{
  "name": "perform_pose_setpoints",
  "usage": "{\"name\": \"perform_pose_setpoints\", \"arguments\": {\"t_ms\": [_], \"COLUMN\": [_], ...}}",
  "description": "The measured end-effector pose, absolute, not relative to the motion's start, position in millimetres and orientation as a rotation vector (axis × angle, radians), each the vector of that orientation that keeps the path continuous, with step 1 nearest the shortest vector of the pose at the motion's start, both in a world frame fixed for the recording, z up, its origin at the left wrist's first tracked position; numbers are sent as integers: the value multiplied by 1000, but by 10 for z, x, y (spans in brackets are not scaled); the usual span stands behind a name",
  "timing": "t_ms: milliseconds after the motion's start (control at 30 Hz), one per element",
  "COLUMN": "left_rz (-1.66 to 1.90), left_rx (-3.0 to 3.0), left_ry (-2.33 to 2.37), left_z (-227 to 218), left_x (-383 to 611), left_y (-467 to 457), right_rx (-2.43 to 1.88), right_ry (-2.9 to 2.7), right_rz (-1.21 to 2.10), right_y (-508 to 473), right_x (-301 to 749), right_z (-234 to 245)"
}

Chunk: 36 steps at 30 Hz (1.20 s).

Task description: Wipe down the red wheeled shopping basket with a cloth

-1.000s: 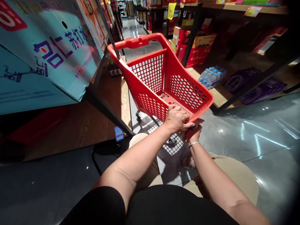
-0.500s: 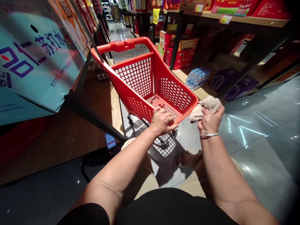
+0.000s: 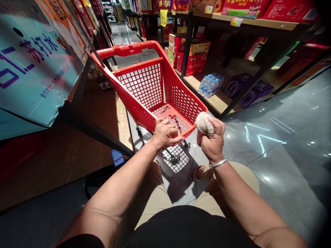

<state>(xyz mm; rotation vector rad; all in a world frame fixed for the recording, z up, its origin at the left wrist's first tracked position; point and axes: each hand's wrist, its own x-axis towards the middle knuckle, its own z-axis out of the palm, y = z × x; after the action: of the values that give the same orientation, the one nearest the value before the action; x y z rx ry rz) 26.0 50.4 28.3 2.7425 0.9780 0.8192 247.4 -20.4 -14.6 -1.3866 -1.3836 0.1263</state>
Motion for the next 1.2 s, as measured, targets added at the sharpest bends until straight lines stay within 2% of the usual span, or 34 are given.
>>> {"name": "perform_pose_setpoints", "arguments": {"t_ms": [100,200,400,633,800,1000,1100,1200], "left_rz": [821,821,799,750,687,447,261,267], "left_rx": [2749,2753,2765,2756,2723,2818,2823,2706], "left_ry": [973,949,911,896,895,1074,1276,1392], "left_z": [298,322,330,346,444,485,481,478], "left_x": [243,219,161,-88,-301,-130,184,441], "left_y": [477,458,514,607,711,627,471,395], "right_rx": [-1341,-1434,-1516,-1622,-1697,-1787,-1709,-1601], "right_ry": [-2054,-2360,-2420,-2467,-2435,-2148,-1853,-1620], "right_rz": [-104,-223,-215,-18,-6,-78,-110,-170], "right_y": [0,280,511,368,290,183,94,-5], "right_x": [2713,2975,3205,2902,2697,2538,2373,2147], "right_z": [191,332,435,643,695,467,160,-311]}}
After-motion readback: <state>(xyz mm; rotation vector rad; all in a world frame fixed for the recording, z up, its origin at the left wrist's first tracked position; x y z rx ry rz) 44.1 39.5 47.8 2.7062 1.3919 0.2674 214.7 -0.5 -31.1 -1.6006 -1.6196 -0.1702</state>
